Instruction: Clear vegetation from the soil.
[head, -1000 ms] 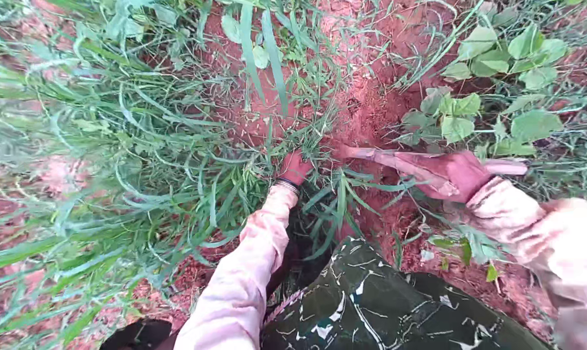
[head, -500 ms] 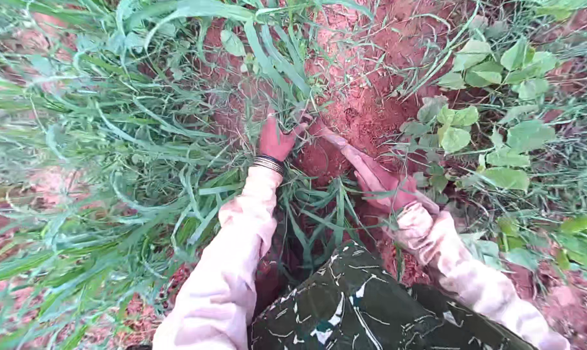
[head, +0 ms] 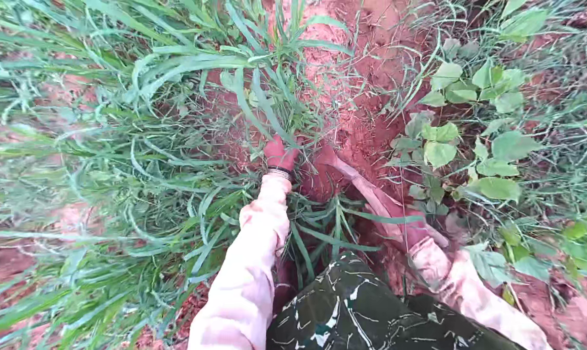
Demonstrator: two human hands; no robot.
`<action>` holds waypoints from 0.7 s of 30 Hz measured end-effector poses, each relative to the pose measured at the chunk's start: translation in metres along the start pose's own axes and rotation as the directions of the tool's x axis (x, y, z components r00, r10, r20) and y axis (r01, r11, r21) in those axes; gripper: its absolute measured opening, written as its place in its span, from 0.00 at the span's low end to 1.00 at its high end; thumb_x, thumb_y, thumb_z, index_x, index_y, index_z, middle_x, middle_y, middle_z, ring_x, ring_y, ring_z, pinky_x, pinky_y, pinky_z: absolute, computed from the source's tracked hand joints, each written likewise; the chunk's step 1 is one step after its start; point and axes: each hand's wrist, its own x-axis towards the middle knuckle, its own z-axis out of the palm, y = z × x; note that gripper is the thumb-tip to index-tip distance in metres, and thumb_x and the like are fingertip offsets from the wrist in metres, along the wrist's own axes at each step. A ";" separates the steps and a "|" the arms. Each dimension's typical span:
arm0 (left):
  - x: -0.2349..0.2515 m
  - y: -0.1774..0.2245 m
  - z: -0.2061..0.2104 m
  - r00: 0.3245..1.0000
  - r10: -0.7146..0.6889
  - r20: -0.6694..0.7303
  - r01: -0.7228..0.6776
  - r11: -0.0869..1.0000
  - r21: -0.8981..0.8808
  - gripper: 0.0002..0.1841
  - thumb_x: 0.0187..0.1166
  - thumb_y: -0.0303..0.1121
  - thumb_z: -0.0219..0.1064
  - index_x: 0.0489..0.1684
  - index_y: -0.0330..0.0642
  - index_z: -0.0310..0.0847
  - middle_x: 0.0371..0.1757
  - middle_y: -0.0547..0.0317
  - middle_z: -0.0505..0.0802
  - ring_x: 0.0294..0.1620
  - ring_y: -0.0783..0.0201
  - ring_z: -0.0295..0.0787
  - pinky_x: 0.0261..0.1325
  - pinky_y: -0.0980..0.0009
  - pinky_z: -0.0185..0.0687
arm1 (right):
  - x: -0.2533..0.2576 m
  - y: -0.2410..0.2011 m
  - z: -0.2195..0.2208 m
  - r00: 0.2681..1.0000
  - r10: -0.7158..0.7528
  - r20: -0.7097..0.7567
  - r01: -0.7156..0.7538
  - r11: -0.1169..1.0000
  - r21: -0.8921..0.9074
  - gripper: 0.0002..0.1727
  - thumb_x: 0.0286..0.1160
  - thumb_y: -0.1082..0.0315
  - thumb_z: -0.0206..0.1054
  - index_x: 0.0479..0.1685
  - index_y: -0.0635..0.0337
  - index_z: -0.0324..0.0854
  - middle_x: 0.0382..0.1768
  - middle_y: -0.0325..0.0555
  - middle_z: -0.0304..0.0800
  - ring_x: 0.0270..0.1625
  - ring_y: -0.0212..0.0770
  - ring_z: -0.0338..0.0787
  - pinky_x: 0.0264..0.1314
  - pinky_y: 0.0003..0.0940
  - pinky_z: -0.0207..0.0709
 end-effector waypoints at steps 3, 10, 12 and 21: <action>0.001 -0.013 0.013 0.991 -0.018 -0.131 -0.007 0.982 -0.189 0.27 0.73 0.37 0.78 0.64 0.23 0.82 0.61 0.27 0.89 0.70 0.38 0.84 0.79 0.47 0.72 | 0.022 -0.046 -0.064 0.828 0.247 0.503 -0.268 0.963 -0.031 0.31 0.92 0.55 0.53 0.89 0.59 0.64 0.75 0.67 0.81 0.76 0.67 0.81 0.80 0.64 0.64; -0.014 -0.013 0.018 0.980 0.115 -0.161 -0.138 0.981 -0.140 0.23 0.77 0.34 0.73 0.63 0.22 0.83 0.62 0.27 0.90 0.70 0.38 0.85 0.79 0.47 0.72 | 0.039 -0.035 -0.004 0.955 -0.182 -0.236 0.198 0.979 0.048 0.27 0.78 0.54 0.64 0.66 0.66 0.88 0.31 0.59 0.96 0.30 0.60 0.96 0.32 0.59 0.87; -0.008 -0.004 0.007 0.979 0.191 -0.074 -0.193 0.981 -0.014 0.25 0.75 0.35 0.74 0.62 0.20 0.83 0.64 0.25 0.88 0.72 0.35 0.84 0.80 0.45 0.71 | 0.022 -0.024 -0.011 0.982 0.066 0.176 -0.094 0.983 0.155 0.26 0.89 0.57 0.54 0.77 0.63 0.79 0.64 0.56 0.92 0.68 0.50 0.90 0.76 0.45 0.78; -0.005 -0.011 0.010 0.997 -0.028 -0.071 0.022 0.997 -0.078 0.25 0.87 0.28 0.60 0.78 0.19 0.68 0.78 0.26 0.79 0.83 0.43 0.73 0.87 0.58 0.62 | 0.065 -0.073 -0.021 0.984 -0.151 -0.098 0.160 0.982 0.097 0.30 0.81 0.53 0.65 0.77 0.60 0.80 0.33 0.61 0.96 0.33 0.67 0.95 0.34 0.67 0.84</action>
